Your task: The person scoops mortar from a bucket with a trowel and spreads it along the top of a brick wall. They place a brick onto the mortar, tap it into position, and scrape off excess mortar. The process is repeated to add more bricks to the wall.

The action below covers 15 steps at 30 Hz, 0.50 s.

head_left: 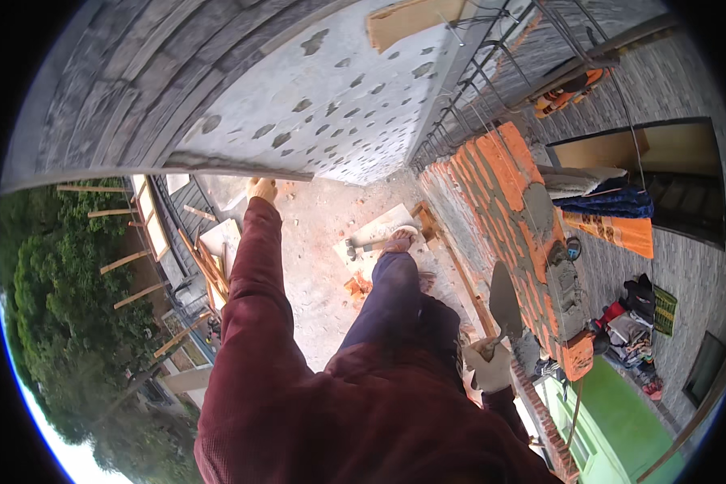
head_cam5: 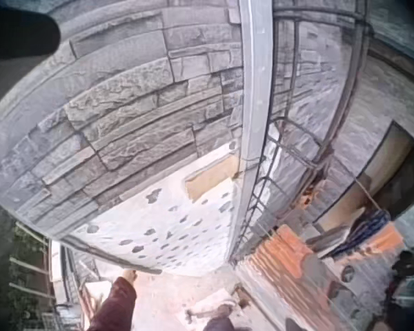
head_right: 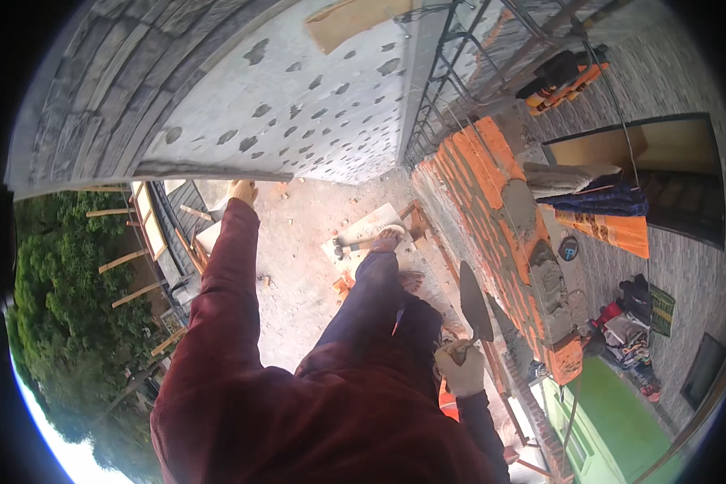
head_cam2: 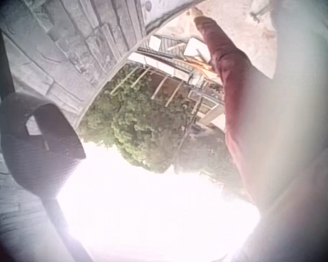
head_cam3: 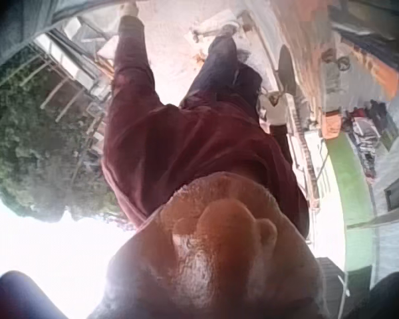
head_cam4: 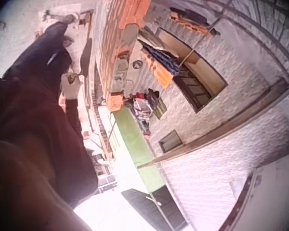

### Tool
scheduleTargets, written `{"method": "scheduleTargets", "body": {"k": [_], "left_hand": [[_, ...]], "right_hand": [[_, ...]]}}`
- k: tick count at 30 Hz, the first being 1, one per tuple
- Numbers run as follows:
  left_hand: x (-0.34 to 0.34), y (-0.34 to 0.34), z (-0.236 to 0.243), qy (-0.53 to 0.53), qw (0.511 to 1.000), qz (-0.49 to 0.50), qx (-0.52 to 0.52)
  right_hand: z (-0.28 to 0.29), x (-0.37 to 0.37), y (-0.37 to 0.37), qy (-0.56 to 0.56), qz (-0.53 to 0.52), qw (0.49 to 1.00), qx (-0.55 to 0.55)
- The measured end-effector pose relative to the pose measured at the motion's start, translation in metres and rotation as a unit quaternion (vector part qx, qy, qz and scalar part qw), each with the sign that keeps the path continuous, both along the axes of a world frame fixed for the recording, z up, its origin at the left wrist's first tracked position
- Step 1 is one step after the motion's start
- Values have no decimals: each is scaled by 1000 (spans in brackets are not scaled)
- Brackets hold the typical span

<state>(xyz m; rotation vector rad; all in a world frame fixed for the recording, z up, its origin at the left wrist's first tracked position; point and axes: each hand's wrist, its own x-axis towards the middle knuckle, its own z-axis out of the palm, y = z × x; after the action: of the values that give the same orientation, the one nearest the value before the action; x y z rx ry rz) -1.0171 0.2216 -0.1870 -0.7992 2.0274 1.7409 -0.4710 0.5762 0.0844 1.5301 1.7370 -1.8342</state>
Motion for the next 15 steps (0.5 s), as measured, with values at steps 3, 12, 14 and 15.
{"method": "scheduleTargets", "body": {"k": [3, 12, 14, 15], "left_hand": [[-69, 9, -41, 26, 998, -52, -30], [-96, -28, -105, 28, 989, -68, -129], [-98, -35, -109, 29, 985, -78, -150], [-101, -39, -110, 32, 983, -83, -159]], "right_hand": [[-34, 10, -1, -47, 183, 981, 45], [-96, -3, 17, -114, 261, 957, -53], [-95, -6, 23, -114, 264, 957, -44], [-98, -7, 26, -139, 277, 949, -51]]}}
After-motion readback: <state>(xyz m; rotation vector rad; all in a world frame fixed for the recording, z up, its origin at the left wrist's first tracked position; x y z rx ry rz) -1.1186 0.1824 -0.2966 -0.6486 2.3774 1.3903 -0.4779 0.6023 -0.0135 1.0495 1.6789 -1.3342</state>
